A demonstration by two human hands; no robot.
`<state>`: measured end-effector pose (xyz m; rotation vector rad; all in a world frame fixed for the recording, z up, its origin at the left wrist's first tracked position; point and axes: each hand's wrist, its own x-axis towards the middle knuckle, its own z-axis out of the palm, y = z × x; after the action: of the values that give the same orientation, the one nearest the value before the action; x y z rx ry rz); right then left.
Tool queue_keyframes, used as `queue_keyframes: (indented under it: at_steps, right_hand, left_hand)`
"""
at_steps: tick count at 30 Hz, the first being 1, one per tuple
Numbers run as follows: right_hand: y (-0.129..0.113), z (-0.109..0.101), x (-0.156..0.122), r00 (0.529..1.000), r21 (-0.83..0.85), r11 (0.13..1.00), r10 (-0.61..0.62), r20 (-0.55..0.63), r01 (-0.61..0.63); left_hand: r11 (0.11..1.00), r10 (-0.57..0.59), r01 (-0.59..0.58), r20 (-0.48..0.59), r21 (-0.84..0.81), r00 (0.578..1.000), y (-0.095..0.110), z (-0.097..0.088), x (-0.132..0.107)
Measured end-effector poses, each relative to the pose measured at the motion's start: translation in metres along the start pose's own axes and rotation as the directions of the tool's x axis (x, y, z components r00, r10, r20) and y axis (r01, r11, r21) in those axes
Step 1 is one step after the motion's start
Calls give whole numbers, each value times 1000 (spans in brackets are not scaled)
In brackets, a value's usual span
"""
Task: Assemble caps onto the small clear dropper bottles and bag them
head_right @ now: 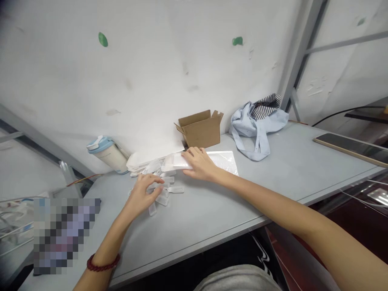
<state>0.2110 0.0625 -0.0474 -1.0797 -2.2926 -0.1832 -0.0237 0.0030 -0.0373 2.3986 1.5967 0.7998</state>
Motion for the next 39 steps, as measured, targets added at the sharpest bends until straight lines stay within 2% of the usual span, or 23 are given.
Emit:
queue_keyframes:
  at_steps: [3, 5, 8, 10, 13, 16, 19, 21, 24, 26, 28, 30, 32, 36, 39]
  right_hand:
    - [1, 0, 0, 1000, -3, 1000, -10, -2, 10]
    - [1, 1, -1, 1000, -1, 1000, -26, -1, 26]
    - [1, 2, -1, 999, 0, 999, -40, 3, 40]
    - [1, 2, -1, 999, 0, 999, -42, 3, 42]
    - [2, 3, -1, 999, -2, 999, -43, 1, 43]
    - [1, 3, -1, 999, -4, 999, -52, 15, 52]
    - [-2, 3, -2, 997, 13, 998, -68, 26, 67]
    - [-6, 2, -2, 996, 27, 996, -81, 32, 80]
    - [-11, 0, -4, 993, 44, 994, -106, 41, 105]
    - [-15, -1, -4, 991, 54, 991, -123, 47, 120]
    - [-19, -2, -5, 989, 65, 989, -135, 57, 132]
    - [-23, -3, -6, 987, 72, 987, -150, 62, 145]
    - [-26, -3, -6, 983, 74, 983, -170, 66, 165]
    - [-32, -1, -9, 973, 66, 974, -220, 67, 216]
    - [-35, 1, -11, 966, 65, 967, -250, 69, 246]
  left_hand:
    - [999, 21, -24, 72, 46, 997, -1, 4, 0]
    - [1000, 19, -18, 79, -8, 997, 1, 3, 1]
    - [978, -37, 49, 59, -202, 998, 4, -5, 2]
    - [925, -115, 123, 44, -359, 992, 4, -14, 3]
    - [832, -249, 184, -55, -523, 967, 1, -26, 3]
    - [780, -351, 148, -229, -608, 908, -4, -31, 4]
    - [744, -405, 134, -282, -655, 870, -5, -28, 5]
    - [741, -419, 158, -266, -653, 868, -3, -22, 6]
    - [780, -376, 175, -226, -600, 899, 2, -11, 7]
    - [842, -274, 114, -236, -528, 932, 4, -2, 6]
    - [906, -126, 0, -269, -424, 955, 5, 4, 5]
    - [946, -1, -92, -286, -312, 958, 4, 9, 4]
    - [971, 57, -116, -266, -209, 962, 4, 11, 3]
    - [997, 17, -32, -187, -74, 982, 8, 9, 1]
    - [991, -81, 66, -125, -120, 989, 16, 8, 0]
